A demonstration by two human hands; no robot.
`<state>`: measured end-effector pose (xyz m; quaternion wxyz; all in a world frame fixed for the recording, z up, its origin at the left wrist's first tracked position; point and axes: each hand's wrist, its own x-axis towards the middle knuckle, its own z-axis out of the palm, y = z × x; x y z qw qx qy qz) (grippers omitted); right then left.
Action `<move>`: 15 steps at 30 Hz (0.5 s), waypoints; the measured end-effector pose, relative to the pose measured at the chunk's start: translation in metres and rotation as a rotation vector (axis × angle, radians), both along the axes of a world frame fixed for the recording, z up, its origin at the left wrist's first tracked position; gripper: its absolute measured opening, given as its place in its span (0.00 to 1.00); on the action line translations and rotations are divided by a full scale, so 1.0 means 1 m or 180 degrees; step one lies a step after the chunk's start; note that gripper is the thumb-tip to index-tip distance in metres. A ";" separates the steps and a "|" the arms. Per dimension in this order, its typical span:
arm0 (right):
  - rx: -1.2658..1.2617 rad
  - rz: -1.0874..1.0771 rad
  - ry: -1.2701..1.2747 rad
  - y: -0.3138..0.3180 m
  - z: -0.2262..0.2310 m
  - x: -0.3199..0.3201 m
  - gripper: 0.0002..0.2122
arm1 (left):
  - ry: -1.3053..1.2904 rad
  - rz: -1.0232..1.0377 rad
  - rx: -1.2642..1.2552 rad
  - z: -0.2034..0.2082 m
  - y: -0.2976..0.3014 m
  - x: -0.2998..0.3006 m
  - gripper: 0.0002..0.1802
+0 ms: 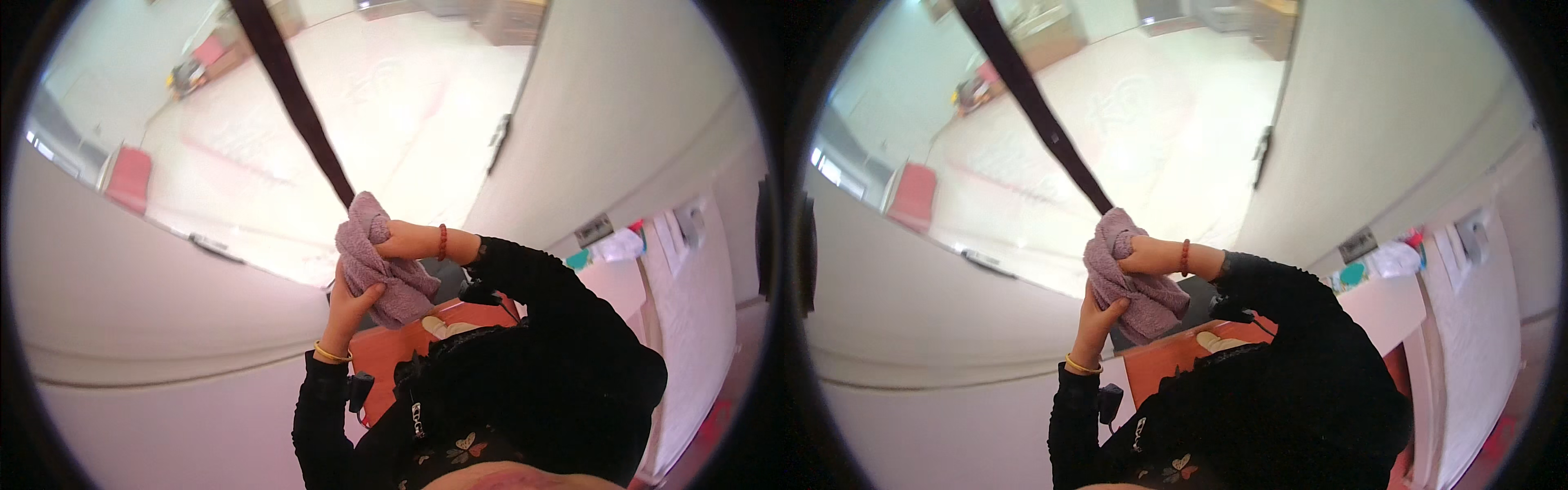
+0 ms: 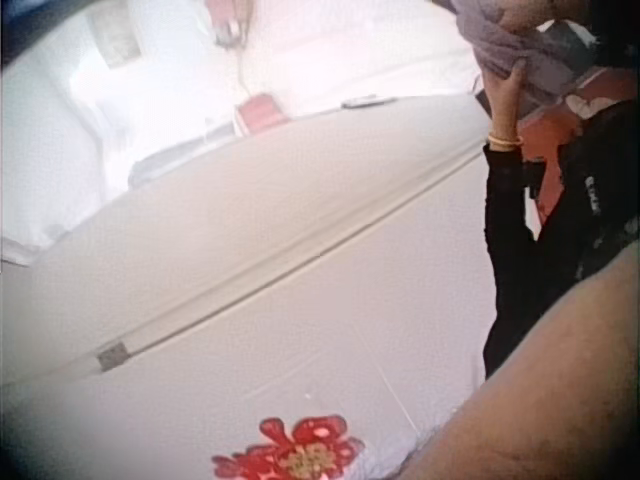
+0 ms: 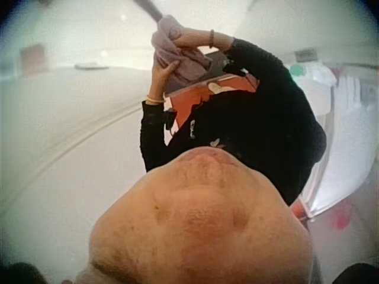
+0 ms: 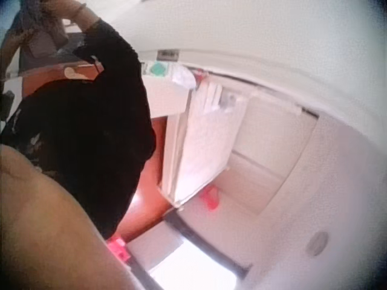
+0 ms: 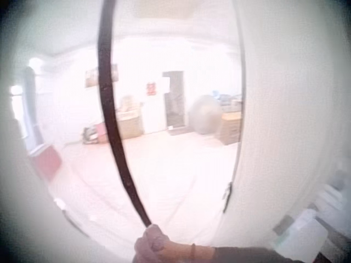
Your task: The person wipes a white door, a bedside table, a vanity, and a window sill using a purple cloth. They move small items on the bedside table and vanity to reach the surfaces, then wipe the window frame and sill.
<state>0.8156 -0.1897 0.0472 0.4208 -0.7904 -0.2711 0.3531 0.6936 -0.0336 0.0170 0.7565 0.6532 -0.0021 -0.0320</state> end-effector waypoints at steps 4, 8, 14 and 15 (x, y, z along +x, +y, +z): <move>0.0605 -0.0359 0.0363 -0.066 0.012 -0.016 0.21 | -0.0201 -0.0800 0.0748 -0.003 0.001 0.023 0.32; -0.0283 -0.1076 0.0229 -0.127 0.036 -0.067 0.24 | -0.1506 -0.0766 0.0867 0.007 -0.033 0.043 0.29; -0.0441 -0.1886 -0.1166 -0.210 0.138 -0.162 0.19 | -0.0858 -0.1231 -0.1225 0.108 -0.087 0.080 0.30; -0.0276 -0.1935 -0.1898 -0.221 0.162 -0.184 0.17 | -0.1124 -0.1187 -0.1311 0.125 -0.093 0.077 0.28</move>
